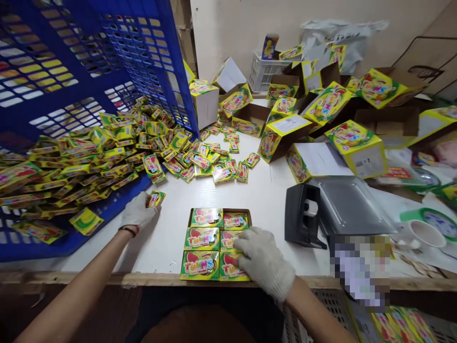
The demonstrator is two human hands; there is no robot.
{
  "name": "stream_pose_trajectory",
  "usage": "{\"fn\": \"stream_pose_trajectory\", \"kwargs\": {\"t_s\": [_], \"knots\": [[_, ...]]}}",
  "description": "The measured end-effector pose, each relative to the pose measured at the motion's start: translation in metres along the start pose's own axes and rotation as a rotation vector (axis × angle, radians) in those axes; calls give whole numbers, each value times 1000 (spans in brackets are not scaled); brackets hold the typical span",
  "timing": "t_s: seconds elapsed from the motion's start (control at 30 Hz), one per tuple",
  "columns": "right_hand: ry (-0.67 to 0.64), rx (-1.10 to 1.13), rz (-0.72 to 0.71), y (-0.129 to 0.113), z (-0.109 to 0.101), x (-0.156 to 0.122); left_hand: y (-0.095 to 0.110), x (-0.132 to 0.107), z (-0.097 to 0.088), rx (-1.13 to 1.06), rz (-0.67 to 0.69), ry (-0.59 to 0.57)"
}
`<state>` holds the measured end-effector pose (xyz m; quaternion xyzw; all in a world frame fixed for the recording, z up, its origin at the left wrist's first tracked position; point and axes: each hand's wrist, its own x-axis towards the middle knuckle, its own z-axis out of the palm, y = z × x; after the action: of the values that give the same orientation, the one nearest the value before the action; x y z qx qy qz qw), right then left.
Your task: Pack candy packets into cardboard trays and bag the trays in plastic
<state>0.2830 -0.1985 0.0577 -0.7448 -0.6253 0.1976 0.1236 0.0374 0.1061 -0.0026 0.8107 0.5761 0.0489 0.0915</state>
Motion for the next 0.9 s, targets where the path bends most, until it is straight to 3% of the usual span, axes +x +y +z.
{"fn": "stream_pose_trajectory", "kwargs": {"t_s": [0.07, 0.13, 0.27, 0.33, 0.43, 0.5, 0.67, 0.73, 0.83, 0.9], "knots": [[141, 193, 74, -4, -3, 10, 12, -13, -9, -97, 53, -16], [286, 410, 164, -12, -5, 22, 36, -35, -22, -231, 235, 49], [362, 645, 158, -28, -15, 42, 103, -88, -40, -446, 967, 208], [331, 599, 117, -28, -23, 44, 128, -103, -41, -502, 1121, 234], [320, 451, 154, -12, -30, 33, 145, -101, -33, -528, 1118, 136], [338, 364, 221, 2, -25, 25, 149, -92, -26, -403, 1143, 50], [350, 113, 218, 12, 18, 24, 156, -83, -10, -77, 1101, -73], [341, -12, 171, 8, 31, 27, 154, -84, -10, -110, 1095, -107], [270, -122, 111, 3, 34, 29, 142, -76, -11, -316, 1085, -140], [188, -164, 87, 1, 29, 30, 131, -59, -11, -396, 937, -97]]}}
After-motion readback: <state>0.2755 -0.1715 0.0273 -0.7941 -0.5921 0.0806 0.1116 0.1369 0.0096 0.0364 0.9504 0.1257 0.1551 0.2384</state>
